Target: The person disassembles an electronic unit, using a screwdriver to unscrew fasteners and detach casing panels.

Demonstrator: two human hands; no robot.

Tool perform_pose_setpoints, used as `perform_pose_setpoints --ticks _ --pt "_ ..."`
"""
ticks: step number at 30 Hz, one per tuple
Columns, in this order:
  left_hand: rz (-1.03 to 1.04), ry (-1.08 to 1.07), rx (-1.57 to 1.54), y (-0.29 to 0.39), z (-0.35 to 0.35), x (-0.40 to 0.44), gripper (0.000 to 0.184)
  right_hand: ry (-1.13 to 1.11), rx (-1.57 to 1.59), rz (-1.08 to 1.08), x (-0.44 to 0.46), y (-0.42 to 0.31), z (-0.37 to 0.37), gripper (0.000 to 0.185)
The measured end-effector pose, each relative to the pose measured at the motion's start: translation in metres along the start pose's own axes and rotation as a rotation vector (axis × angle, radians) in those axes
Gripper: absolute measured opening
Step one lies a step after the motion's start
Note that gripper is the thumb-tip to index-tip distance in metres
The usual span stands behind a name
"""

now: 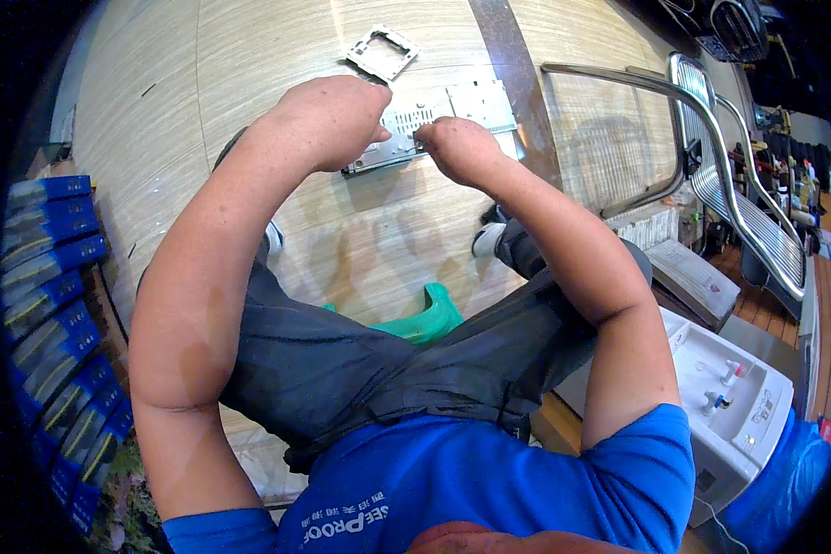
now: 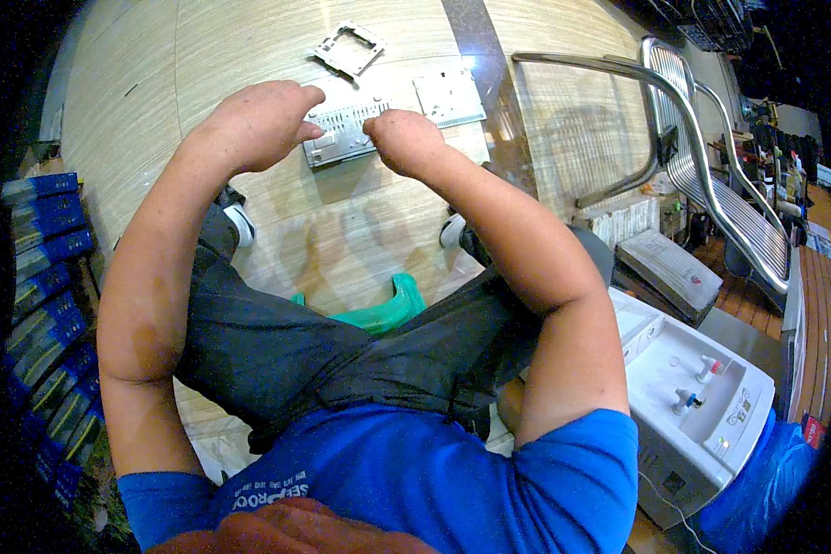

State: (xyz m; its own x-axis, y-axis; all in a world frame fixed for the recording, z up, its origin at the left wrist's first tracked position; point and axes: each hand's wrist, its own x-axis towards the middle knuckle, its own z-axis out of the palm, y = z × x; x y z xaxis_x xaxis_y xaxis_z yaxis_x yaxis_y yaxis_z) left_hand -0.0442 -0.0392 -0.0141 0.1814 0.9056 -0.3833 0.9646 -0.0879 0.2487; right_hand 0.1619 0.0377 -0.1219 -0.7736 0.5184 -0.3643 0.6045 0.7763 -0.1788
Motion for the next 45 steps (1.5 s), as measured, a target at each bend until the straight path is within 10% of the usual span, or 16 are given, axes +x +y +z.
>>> perform_pose_setpoints --ticks 45 --pt "-0.032 -0.053 -0.057 0.004 0.0 0.003 0.031 -0.092 0.087 0.012 -0.002 -0.002 -0.004 0.021"
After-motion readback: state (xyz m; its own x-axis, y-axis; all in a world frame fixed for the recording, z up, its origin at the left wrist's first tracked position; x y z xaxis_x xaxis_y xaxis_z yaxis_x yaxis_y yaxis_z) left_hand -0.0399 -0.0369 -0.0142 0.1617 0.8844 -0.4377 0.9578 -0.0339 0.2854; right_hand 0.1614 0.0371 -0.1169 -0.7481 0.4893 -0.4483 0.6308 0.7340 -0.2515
